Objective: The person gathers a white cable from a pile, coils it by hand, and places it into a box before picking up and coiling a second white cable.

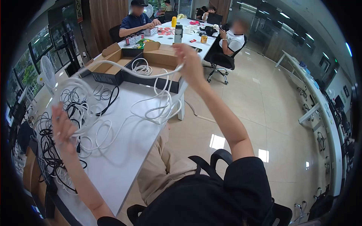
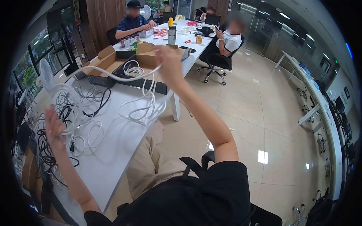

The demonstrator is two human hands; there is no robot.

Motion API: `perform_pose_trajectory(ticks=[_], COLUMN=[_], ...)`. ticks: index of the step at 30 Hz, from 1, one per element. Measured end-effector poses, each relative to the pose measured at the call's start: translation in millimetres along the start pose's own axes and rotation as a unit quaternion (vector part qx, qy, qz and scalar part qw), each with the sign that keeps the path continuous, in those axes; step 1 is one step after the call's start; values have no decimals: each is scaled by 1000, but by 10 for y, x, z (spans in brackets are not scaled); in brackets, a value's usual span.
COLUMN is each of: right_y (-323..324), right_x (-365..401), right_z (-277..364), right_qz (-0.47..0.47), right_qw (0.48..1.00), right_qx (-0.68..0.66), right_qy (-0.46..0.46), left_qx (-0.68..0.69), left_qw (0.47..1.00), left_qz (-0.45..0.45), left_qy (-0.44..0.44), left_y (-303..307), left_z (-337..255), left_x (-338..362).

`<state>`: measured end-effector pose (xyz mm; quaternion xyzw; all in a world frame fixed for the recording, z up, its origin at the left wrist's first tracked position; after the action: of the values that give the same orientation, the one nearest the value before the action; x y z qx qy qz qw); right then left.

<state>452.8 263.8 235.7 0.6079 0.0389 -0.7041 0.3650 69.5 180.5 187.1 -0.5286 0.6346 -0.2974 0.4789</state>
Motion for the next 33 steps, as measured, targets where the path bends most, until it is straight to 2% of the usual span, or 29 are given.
perform_pose_trajectory(ticks=[2, 4, 6, 8, 10, 13, 16, 21, 22, 24, 28, 33], right_y=[240, 441, 673, 787, 815, 877, 944, 1364, 1508, 1733, 2107, 2169], right_x=[-52, -49, 32, 80, 179, 294, 299, 280, 319, 445, 722, 947], right_z=[-275, -617, -583, -624, -651, -491, -368, -81, 29, 250, 259, 186], right_qz=[-41, -92, -90, -67, -41, 1, -20, -127, -179, -277, -404, -384], right_qw=[994, 981, 971, 978, 982, 982, 989, 986, 979, 947, 893, 886], right_qx=[-80, -153, -194, -156, -104, -113, -112, -107, -70, 3, 53, 157], right_qy=[-66, -71, -106, -119, -152, -152, -96, 21, 69, 162, 193, 209], left_qx=[-54, -88, -166, -247, -220, -319, -387, -475, -489, -520, -573, -640], left_qw=[993, 978, 957, 928, 925, 910, 899, 871, 866, 851, 818, 767], left_qz=[46, 26, -15, 1, -11, 22, 46, 42, 38, 29, 36, 42], left_qy=[92, 189, 239, 280, 310, 262, 200, 116, 96, 66, 40, 13], left_y=[278, 491, 715, 880, 1074, 1210, 1217, 1288, 1300, 1340, 1397, 1452], left_z=[335, 814, 1235, 1612, 1825, 1983, 2023, 1977, 1955, 1914, 1888, 1857], left_x=[-153, -211, -177, -157, -159, -228, -214, -266, -282, -325, -438, -579])
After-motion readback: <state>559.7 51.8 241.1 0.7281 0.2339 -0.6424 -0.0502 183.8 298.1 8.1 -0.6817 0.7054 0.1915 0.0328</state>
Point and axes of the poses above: each hand's wrist, its own x-axis away from the middle knuckle, its own y-axis out of the back of the hand, z = x × y, the point moved 9 cm from there along -x, towards the middle knuckle, and after that the axes turned 8 degrees about x, right-handed, at the moved point
